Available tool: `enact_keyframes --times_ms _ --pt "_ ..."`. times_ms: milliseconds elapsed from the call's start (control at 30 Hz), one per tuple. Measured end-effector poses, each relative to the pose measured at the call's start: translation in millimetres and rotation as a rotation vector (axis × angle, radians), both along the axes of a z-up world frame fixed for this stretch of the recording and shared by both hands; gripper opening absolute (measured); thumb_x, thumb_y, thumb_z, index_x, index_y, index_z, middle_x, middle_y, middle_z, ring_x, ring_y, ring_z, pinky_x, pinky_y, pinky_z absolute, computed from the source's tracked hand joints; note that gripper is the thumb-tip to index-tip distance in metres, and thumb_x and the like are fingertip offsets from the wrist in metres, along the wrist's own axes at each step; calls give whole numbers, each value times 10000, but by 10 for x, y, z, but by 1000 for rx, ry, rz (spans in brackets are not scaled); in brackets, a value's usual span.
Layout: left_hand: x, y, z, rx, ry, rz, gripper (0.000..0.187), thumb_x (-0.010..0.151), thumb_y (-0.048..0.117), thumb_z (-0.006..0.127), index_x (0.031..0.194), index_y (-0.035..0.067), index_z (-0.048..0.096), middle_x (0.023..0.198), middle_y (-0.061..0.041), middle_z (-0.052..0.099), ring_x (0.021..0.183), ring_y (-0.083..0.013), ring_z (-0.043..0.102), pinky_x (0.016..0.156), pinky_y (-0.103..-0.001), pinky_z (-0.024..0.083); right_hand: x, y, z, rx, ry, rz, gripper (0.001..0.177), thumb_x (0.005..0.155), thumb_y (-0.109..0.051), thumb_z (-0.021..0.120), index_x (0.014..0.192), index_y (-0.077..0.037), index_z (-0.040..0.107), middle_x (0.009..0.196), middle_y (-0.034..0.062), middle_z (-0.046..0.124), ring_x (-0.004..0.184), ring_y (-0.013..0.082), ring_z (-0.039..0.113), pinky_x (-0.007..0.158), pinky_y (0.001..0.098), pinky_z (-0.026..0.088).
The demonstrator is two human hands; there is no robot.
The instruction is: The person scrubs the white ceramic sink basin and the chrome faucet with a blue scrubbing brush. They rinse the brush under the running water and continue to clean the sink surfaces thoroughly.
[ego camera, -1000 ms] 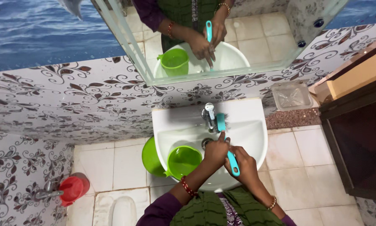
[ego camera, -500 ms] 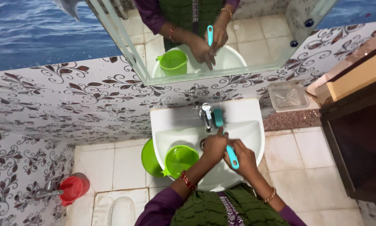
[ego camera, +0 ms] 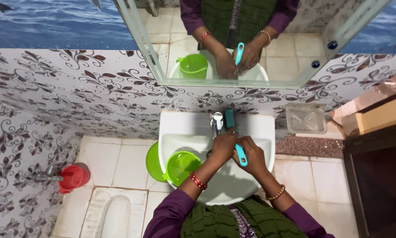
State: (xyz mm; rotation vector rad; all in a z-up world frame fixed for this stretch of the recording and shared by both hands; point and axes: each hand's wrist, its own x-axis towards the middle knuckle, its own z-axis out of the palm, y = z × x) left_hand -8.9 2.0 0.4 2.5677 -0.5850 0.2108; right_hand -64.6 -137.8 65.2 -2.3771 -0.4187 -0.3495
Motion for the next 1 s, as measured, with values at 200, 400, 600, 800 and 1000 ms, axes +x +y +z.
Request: enact_keyframes --times_ms 200,400,600,800,1000 --pt "-275 -271 -105 80 70 75 300 788 97 709 1084 52 683 1377 -233 605 773 -378 742 659 -463 600 -229 -253 -20 -32 64 46 419 754 -233 810 1107 -69 654 1039 106 678 743 338 713 633 429 574" --pt "-579 -329 -91 98 92 52 435 703 82 697 1134 39 664 1422 -259 559 768 -371 744 655 -433 609 -485 -342 -18 -33 -14 101 412 743 -206 796 1094 -57 639 1051 114 671 737 317 710 619 397 578" --pt "-190 -249 -98 30 49 91 262 813 104 678 1073 73 679 1402 -198 605 778 -365 742 657 -462 600 -131 -231 -69 4 -39 62 395 777 -212 788 1111 -59 643 1040 105 672 752 313 706 635 401 576" --pt "-9 -78 -149 -10 13 43 303 826 107 655 1125 88 698 1346 -156 638 821 -356 744 638 -464 601 35 -26 -56 -49 -7 12 412 736 -231 803 1069 -47 645 1039 122 672 732 327 702 623 419 572" --pt "-83 106 -116 36 -3 -54 306 864 119 645 1161 70 705 1354 -199 627 792 -316 753 655 -427 608 -150 204 124 -10 -16 -39 393 748 -197 773 1080 -21 658 1130 125 696 833 354 724 691 419 595"
